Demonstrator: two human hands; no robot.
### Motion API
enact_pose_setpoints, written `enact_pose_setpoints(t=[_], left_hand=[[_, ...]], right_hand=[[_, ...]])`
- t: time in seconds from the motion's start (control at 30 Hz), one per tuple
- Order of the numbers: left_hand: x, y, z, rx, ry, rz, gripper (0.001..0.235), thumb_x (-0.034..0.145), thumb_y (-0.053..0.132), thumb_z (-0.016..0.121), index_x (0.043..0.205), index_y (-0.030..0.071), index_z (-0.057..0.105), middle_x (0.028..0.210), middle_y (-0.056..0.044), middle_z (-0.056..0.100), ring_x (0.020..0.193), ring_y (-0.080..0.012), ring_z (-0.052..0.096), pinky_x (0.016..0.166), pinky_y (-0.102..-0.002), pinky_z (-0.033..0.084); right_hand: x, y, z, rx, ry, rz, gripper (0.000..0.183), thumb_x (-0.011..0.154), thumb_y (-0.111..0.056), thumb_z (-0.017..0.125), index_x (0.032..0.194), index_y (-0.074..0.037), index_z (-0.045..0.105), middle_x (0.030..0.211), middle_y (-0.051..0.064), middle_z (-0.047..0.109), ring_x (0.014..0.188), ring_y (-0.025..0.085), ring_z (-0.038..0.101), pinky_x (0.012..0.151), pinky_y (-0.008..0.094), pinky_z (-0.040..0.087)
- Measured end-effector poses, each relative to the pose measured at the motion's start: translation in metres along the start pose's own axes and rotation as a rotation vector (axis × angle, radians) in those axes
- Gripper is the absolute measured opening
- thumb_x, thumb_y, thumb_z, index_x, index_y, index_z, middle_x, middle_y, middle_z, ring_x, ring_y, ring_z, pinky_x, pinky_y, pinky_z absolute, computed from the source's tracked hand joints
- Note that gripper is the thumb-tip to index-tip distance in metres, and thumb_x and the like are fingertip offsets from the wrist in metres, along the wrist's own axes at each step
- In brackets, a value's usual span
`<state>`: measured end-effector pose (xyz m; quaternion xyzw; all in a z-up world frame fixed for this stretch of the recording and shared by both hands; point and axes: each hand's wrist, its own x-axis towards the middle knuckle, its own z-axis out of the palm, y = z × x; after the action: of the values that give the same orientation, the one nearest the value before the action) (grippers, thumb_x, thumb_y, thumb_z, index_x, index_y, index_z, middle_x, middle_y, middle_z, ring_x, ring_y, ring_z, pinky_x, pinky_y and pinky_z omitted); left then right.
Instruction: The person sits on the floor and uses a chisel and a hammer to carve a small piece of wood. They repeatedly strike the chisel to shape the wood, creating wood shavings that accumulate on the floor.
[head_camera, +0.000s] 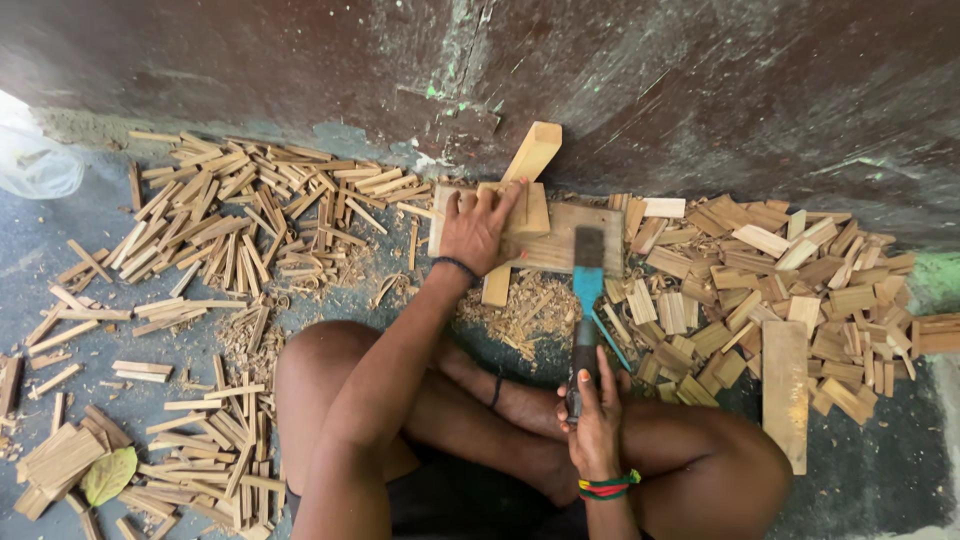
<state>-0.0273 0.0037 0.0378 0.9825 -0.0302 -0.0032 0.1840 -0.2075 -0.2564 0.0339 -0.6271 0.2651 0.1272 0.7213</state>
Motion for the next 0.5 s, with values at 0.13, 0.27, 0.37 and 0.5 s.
enact_pose_setpoints(t=[0.13, 0.27, 0.37, 0.5], left_hand=[[-0.002, -0.006, -0.009, -0.168, 0.116, -0.001, 0.104, 0.086, 0.071, 0.072, 0.162, 0.018, 0.025, 0.120, -0.017, 0.059, 0.115, -0.0346, 0.059, 0.116, -0.060, 0.034], [-0.005, 0.016, -0.007, -0.373, 0.377, 0.214, 0.094, 0.090, 0.072, 0.065, 0.156, 0.011, 0.038, 0.125, -0.019, 0.061, 0.119, -0.0344, 0.058, 0.110, -0.053, 0.041], [-0.010, 0.048, 0.006, -0.446, 0.225, 0.378, 0.080, 0.087, 0.065, 0.067, 0.145, 0.012, 0.054, 0.119, -0.013, 0.066, 0.121, -0.0356, 0.059, 0.112, -0.050, 0.044], [-0.013, 0.071, 0.018, -0.377, 0.307, 0.616, 0.084, 0.085, 0.059, 0.079, 0.145, 0.009, 0.049, 0.126, -0.017, 0.060, 0.122, -0.0360, 0.057, 0.115, -0.055, 0.038]], right_hand=[[-0.008, 0.000, -0.002, -0.008, -0.024, -0.080, 0.066, 0.098, -0.026, 0.057, 0.160, -0.026, 0.034, 0.077, 0.008, 0.061, 0.045, 0.011, 0.050, 0.036, 0.023, 0.038], [-0.017, -0.006, 0.003, -0.008, -0.035, -0.012, 0.064, 0.099, -0.027, 0.056, 0.160, -0.026, 0.035, 0.076, 0.009, 0.061, 0.044, 0.012, 0.051, 0.036, 0.023, 0.039], [-0.026, -0.008, 0.013, -0.030, -0.030, 0.046, 0.063, 0.098, -0.026, 0.056, 0.159, -0.025, 0.038, 0.075, 0.009, 0.061, 0.043, 0.013, 0.050, 0.035, 0.024, 0.039], [-0.031, -0.007, 0.016, 0.038, -0.083, 0.017, 0.063, 0.098, -0.026, 0.055, 0.159, -0.025, 0.038, 0.078, 0.010, 0.061, 0.048, 0.012, 0.053, 0.036, 0.023, 0.040]])
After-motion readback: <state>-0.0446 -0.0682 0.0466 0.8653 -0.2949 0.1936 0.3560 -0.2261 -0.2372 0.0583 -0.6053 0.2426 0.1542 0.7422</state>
